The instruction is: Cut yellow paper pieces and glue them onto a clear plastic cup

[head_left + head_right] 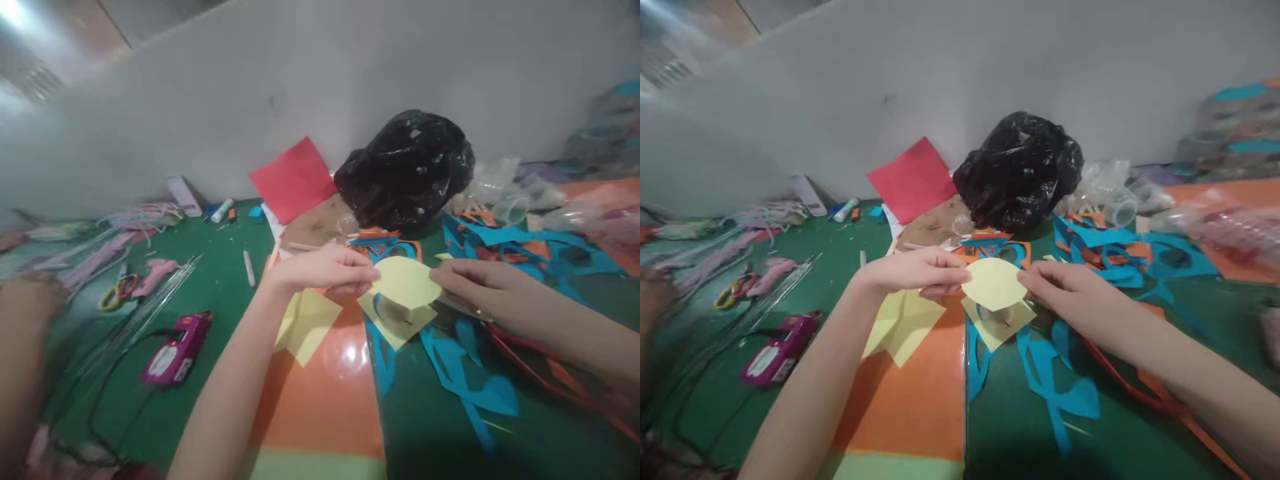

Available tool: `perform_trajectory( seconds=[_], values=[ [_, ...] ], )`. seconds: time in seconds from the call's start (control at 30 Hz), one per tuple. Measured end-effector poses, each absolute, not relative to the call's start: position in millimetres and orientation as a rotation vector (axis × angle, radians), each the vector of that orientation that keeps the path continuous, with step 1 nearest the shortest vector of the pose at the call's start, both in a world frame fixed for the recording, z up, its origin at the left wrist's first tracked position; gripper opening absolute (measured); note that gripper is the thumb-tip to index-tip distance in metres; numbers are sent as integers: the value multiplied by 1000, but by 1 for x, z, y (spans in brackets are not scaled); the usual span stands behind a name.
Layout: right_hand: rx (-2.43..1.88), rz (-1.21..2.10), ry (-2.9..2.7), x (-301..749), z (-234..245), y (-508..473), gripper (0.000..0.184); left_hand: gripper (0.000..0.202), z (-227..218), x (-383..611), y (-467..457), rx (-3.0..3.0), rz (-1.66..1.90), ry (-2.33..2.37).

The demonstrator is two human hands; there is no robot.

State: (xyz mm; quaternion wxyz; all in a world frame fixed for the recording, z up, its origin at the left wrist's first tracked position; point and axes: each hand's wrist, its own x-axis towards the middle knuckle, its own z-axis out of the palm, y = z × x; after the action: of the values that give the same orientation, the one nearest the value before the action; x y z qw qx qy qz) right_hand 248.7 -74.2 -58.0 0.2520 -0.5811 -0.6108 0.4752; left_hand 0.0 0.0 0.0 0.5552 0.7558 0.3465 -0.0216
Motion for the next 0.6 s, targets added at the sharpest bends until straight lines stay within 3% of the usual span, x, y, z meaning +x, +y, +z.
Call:
perform_trajectory(
  seconds=[0.23,0.6],
  values=[
    [-1618,1137,-1783,248,-60,-72,73,45,1,-2,-1,1730,-89,875],
    [-1661,1157,-1794,241,-54,-75,63,46,2,-3,-1,1738,-127,882]
  ],
)
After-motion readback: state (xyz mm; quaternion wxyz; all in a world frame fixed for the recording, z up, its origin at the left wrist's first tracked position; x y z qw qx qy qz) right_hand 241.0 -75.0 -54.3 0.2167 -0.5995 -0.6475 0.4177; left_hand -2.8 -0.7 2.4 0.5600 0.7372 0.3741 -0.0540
